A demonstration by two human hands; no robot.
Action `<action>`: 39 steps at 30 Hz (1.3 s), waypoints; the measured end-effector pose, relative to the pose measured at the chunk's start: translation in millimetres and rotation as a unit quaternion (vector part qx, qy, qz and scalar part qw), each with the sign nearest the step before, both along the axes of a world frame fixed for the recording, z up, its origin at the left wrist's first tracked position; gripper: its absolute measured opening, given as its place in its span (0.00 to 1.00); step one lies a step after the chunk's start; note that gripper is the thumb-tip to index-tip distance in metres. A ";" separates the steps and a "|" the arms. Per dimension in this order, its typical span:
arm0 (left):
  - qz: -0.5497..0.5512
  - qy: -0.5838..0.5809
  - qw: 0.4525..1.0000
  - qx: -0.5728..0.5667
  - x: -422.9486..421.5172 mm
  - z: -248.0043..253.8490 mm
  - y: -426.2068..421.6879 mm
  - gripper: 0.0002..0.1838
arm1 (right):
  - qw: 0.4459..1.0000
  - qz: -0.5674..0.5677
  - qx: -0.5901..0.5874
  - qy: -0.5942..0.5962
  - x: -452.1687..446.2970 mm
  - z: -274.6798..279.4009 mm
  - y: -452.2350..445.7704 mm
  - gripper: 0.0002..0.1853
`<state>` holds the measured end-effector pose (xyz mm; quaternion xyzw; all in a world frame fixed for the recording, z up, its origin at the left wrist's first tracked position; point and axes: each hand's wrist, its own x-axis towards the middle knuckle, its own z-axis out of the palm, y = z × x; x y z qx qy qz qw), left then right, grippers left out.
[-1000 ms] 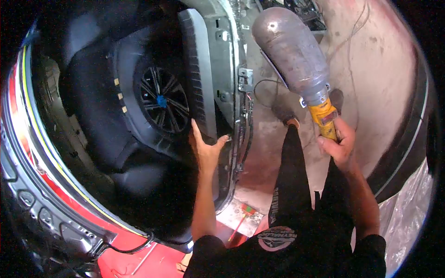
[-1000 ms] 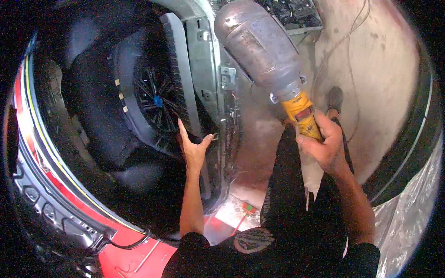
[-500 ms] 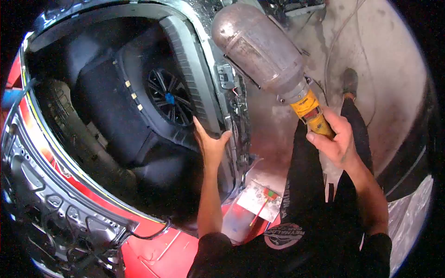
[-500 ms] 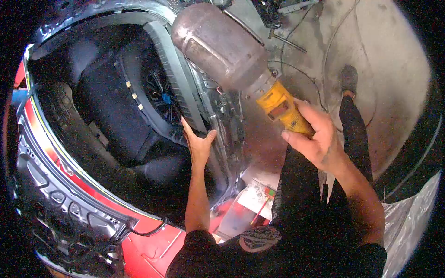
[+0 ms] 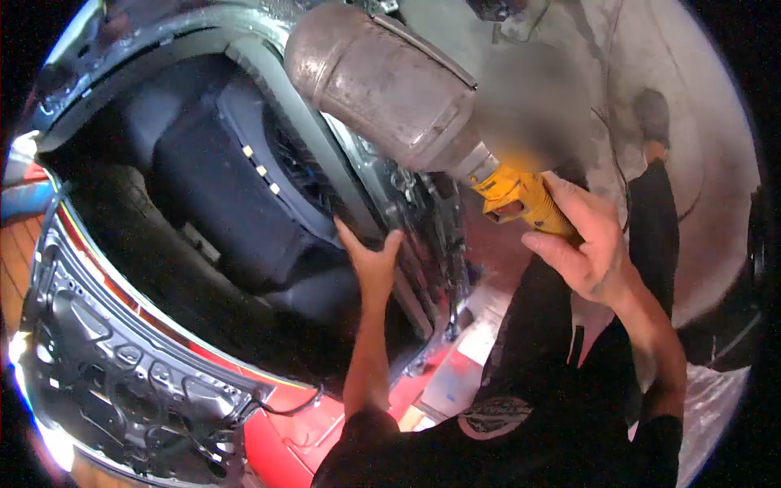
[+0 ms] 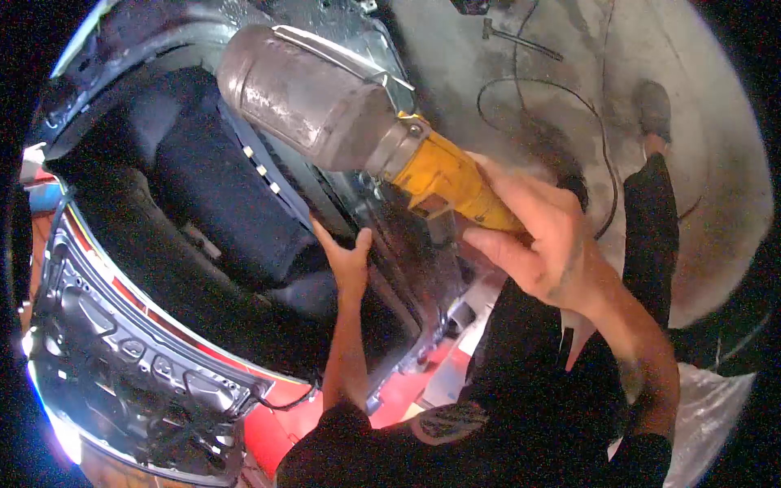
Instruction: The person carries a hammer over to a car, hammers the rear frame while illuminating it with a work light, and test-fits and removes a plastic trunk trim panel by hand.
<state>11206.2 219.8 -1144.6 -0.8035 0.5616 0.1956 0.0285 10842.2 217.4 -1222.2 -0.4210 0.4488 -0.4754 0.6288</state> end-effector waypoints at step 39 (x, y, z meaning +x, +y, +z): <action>-0.009 0.022 0.981 -0.193 -10.8 -3.0 26.5 0.56 | 0.947 -0.018 -0.310 -0.084 -74.3 -66.4 -77.1 0.34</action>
